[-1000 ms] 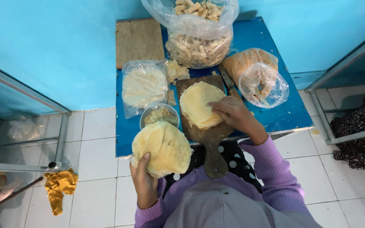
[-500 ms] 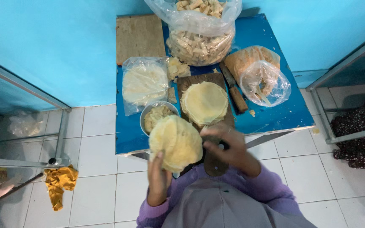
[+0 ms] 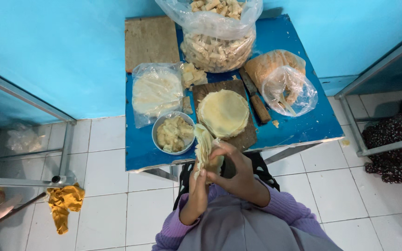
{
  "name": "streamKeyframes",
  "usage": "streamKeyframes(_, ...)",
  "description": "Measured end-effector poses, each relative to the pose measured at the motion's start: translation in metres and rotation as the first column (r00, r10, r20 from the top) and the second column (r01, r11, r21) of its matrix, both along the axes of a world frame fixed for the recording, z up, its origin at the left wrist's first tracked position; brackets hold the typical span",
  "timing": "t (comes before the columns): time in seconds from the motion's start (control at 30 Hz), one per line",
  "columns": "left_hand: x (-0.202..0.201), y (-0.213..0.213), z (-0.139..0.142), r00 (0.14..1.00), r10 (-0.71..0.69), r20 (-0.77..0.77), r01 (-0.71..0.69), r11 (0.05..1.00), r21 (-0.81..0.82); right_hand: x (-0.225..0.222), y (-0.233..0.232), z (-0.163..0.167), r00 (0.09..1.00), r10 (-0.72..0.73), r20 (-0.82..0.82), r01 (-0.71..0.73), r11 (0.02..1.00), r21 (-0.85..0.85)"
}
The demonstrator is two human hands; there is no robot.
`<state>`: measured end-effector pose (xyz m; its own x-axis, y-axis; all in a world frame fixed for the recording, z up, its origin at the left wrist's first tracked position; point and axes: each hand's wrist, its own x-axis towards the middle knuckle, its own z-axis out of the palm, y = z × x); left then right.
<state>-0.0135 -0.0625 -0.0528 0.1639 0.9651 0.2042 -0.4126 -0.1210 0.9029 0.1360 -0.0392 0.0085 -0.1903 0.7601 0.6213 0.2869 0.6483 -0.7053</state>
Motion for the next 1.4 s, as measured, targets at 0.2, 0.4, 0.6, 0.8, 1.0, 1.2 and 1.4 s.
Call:
streamKeyframes(0.2,-0.001,0.002,-0.021,0.984,0.072,0.162,-0.044,0.984,-0.172,-0.003,0.003,-0.023,0.978,0.051,-0.202,-0.076,0.99,-0.118)
streamKeyframes(0.4,-0.02,0.007,-0.021,0.849,0.267,0.456,-0.062,0.907,-0.416,0.03,0.036,-0.052,0.547,-0.121,-0.828,-0.468,0.776,-0.423)
streamKeyframes(0.6,-0.036,0.007,0.009,0.818,0.243,0.522,-0.012,0.914,-0.406,0.055,0.046,-0.038,0.384,-0.159,-0.909,-0.594,0.712,-0.375)
streamKeyframes(0.8,-0.034,0.001,0.017,0.791,0.279,0.544,-0.079,0.929,-0.362,0.06,0.04,-0.028,0.291,-0.149,-0.945,-0.579,0.759,-0.298)
streamKeyframes(1.0,-0.037,-0.002,0.018,0.789,0.35,0.506,-0.151,0.907,-0.393,0.07,0.036,-0.025,0.275,-0.103,-0.956,-0.576,0.778,-0.25)
streamKeyframes(1.2,-0.052,-0.001,0.013,0.686,0.574,0.447,-0.441,0.817,-0.372,0.081,0.03,-0.009,0.318,-0.137,-0.938,-0.392,0.882,-0.262)
streamKeyframes(1.4,-0.073,-0.004,0.021,0.573,0.686,0.448,-0.631,0.718,-0.293,0.108,0.069,0.016,0.68,-0.08,-0.729,0.021,0.996,-0.089)
